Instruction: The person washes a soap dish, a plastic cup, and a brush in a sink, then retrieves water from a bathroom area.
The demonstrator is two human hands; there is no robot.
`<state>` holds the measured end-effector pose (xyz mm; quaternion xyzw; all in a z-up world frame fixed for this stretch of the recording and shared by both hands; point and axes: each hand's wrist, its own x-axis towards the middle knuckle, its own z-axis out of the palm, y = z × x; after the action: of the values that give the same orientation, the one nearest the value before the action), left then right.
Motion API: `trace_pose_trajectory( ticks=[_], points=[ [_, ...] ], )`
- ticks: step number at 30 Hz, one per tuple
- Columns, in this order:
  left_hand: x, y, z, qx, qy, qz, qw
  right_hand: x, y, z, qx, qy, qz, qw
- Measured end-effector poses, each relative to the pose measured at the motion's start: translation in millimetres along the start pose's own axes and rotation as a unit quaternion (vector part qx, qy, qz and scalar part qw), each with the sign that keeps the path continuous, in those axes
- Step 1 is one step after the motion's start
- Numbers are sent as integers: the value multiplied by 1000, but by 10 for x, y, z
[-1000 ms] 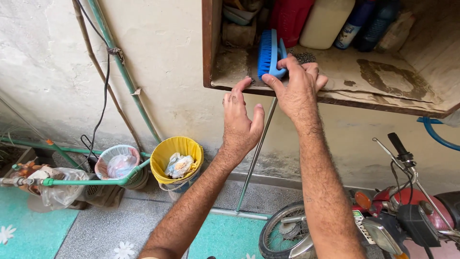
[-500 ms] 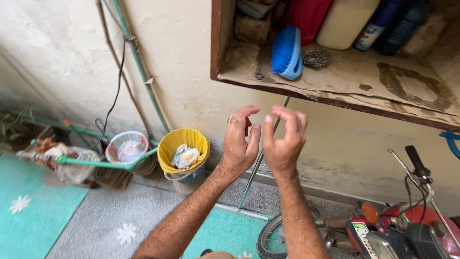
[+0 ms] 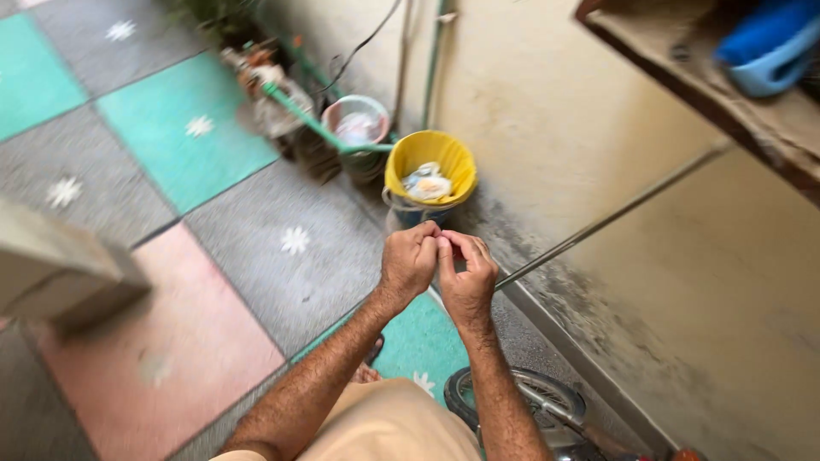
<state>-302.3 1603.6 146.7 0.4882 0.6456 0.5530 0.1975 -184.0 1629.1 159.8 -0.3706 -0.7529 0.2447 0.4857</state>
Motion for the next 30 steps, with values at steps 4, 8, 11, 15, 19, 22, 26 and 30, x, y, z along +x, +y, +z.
trace_pose_trajectory(
  ticks=[4,8,11,15,19,22,26,30],
  points=[
    [-473,-268,-326,73,67,-51,994,-340,-186,221,60,-93,-9,994],
    [-936,-360,-675,118,128,-95,980,-615,-437,448,111,-175,-10,978],
    [-1179,-242,-994,105,180,-147,967,-756,-626,676,152,-219,-26,963],
    [-1586,-112,-1503,89,249,-179,948,-985,-1029,996,197,-276,-65,939],
    [-2014,-207,-2050,97,317,-200,922,-1286,-1516,1383,249,-321,-119,906],
    [-2345,-283,-2503,115,360,-250,892,-1540,-1936,1700,274,-392,-114,870],
    [-2912,-320,-3184,141,440,-251,851,-2048,-2526,2152,300,-438,-183,827],
    [-3593,-365,-3911,144,499,-265,812,-2592,-3268,2500,299,-521,-224,767]
  ],
)
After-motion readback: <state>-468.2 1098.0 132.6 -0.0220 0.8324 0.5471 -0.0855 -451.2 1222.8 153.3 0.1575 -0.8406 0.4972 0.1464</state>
